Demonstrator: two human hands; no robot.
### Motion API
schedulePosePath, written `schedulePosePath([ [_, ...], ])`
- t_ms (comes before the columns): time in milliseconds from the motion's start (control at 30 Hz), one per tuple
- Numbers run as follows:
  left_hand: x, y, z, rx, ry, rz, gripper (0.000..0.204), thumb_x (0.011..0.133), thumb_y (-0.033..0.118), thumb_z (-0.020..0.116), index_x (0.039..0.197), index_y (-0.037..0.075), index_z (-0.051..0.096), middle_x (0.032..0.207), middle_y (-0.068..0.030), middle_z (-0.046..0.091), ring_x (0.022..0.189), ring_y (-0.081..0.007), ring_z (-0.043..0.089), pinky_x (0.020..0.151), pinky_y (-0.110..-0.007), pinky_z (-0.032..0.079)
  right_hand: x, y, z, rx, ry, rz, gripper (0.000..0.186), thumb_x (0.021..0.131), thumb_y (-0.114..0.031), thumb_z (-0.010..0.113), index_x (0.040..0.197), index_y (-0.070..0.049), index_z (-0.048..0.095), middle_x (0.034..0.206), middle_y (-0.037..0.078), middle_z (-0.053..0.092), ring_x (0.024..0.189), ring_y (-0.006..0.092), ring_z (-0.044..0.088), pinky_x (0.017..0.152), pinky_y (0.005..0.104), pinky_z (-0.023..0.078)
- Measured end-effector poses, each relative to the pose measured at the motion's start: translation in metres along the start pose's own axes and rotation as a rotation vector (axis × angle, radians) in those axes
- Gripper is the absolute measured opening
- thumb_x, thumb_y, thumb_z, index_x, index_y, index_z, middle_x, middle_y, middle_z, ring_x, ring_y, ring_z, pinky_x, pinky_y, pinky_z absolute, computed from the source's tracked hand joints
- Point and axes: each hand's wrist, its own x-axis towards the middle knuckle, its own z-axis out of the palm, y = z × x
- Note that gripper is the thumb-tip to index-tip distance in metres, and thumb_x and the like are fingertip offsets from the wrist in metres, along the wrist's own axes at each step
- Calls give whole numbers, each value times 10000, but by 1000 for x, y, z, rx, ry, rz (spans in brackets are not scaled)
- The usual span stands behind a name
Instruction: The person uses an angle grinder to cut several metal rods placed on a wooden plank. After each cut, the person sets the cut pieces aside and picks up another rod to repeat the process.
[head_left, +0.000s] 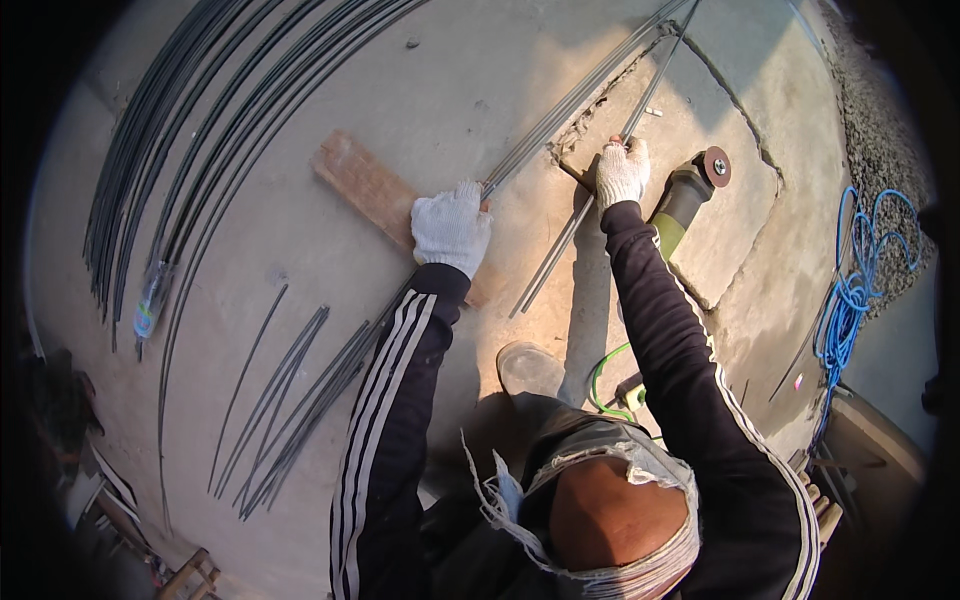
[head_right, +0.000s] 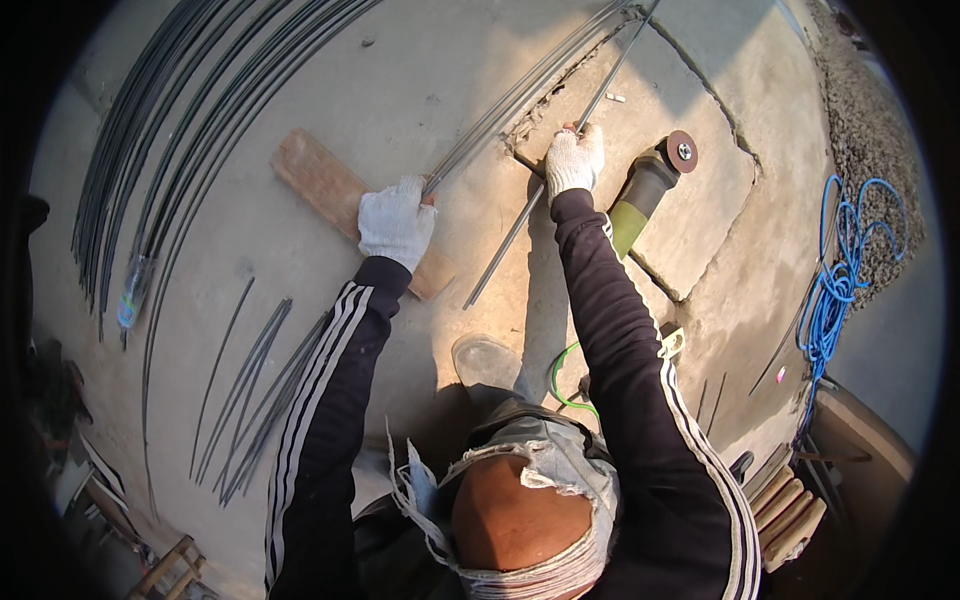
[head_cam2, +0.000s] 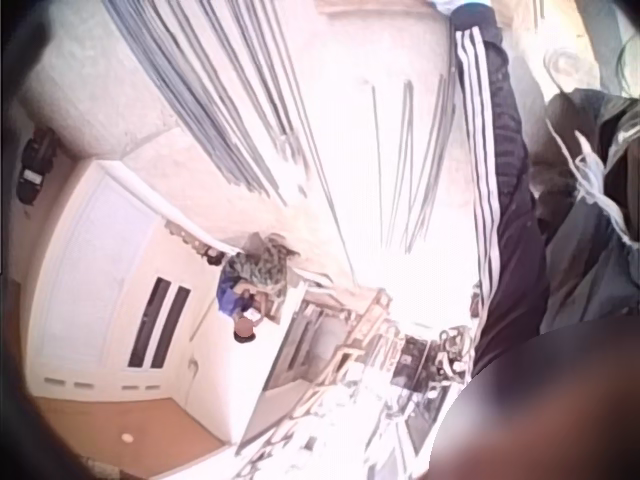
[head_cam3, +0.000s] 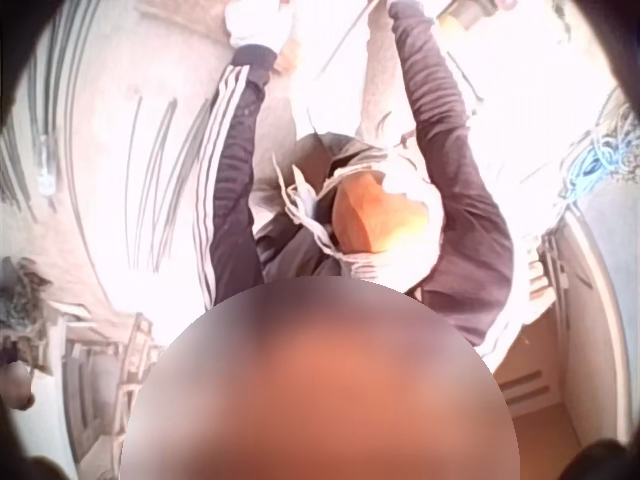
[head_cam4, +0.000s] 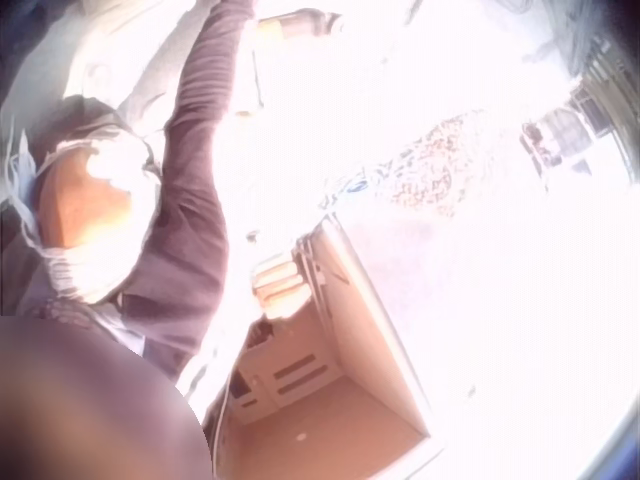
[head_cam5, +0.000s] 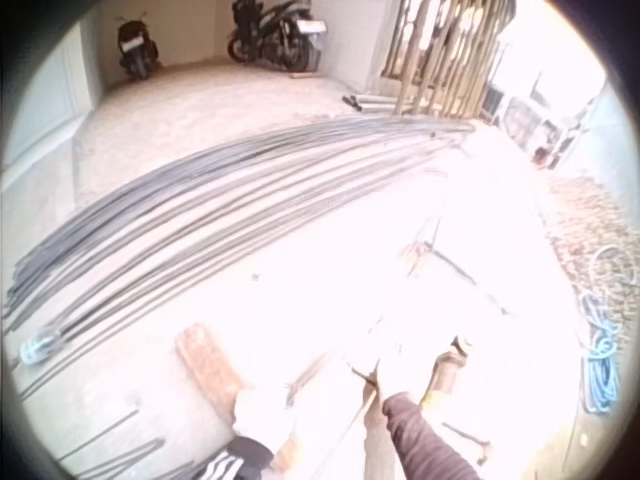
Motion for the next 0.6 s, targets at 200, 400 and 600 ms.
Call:
schedulePosePath([
  [200, 0, 0, -1, 5, -31, -8, 278, 859, 275, 779, 1075, 116, 706, 788, -133, 735, 771, -330, 732, 713, -487, 509, -10, -33, -2, -146, 20, -267, 312, 1002, -240, 672, 1217, -13, 669, 915, 104, 702, 720, 204, 640, 704, 326, 542],
  [400, 0, 1, -3, 0, -9, 9, 277, 838, 246, 790, 1056, 103, 698, 805, -127, 736, 784, -325, 730, 718, -478, 505, -70, -74, 15, 586, -721, 666, 252, 1044, -329, 662, 1091, -82, 643, 930, 44, 659, 555, 86, 449, 474, 268, 392],
  [600, -2, -2, -2, 6, 23, 64, 262, 844, 244, 778, 1049, 105, 691, 827, -103, 727, 795, -317, 724, 720, -470, 497, -100, -75, 28, 952, -820, 774, 297, 1086, -309, 602, 1165, -22, 603, 817, 43, 584, 541, 108, 465, 480, 289, 455],
])
